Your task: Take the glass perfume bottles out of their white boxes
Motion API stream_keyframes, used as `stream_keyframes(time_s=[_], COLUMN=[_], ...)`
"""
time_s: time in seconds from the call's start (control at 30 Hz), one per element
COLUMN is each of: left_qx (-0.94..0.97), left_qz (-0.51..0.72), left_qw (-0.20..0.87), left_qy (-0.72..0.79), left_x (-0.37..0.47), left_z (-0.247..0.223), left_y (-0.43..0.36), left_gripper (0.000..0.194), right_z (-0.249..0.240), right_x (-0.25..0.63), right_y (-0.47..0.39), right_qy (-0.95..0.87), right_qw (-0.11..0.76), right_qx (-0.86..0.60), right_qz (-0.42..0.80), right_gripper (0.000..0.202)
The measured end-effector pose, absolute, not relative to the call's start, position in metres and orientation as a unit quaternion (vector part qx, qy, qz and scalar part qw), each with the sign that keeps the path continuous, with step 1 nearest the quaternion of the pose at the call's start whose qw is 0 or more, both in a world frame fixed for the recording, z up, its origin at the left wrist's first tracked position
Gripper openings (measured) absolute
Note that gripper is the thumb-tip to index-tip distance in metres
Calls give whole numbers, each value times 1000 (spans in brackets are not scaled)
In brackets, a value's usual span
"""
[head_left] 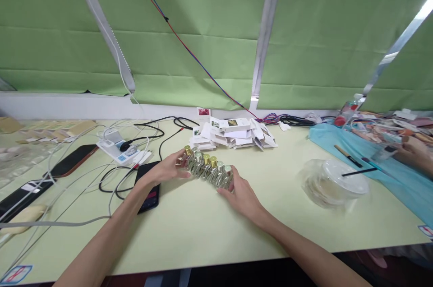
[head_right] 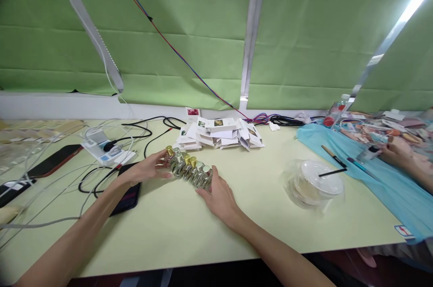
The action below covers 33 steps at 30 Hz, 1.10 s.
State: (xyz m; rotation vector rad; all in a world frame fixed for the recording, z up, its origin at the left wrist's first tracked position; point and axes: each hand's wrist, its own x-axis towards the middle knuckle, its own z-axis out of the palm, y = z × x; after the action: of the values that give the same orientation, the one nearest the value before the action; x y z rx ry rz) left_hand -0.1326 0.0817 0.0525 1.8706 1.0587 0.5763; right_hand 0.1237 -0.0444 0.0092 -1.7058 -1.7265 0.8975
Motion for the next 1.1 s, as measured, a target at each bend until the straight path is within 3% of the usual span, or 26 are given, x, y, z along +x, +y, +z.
stream_keyframes(time_s=[0.13, 0.33, 0.47, 1.1], left_qx=[741, 724, 732, 704], left_qz=[267, 308, 359, 360], left_qw=[381, 268, 272, 314], left_qy=[485, 556, 511, 525], left_x=[-119, -67, -35, -9], left_z=[36, 8, 1, 3], left_y=[71, 42, 25, 25], left_gripper=[71, 66, 61, 66], right_z=[14, 25, 24, 10], right_x=[151, 221, 262, 276], right_y=[-28, 7, 27, 30], right_qy=[-654, -696, -704, -661], right_qw=[261, 233, 210, 290], right_qx=[-610, -577, -594, -548], right_qz=[362, 358, 327, 423], right_gripper=[65, 49, 32, 73])
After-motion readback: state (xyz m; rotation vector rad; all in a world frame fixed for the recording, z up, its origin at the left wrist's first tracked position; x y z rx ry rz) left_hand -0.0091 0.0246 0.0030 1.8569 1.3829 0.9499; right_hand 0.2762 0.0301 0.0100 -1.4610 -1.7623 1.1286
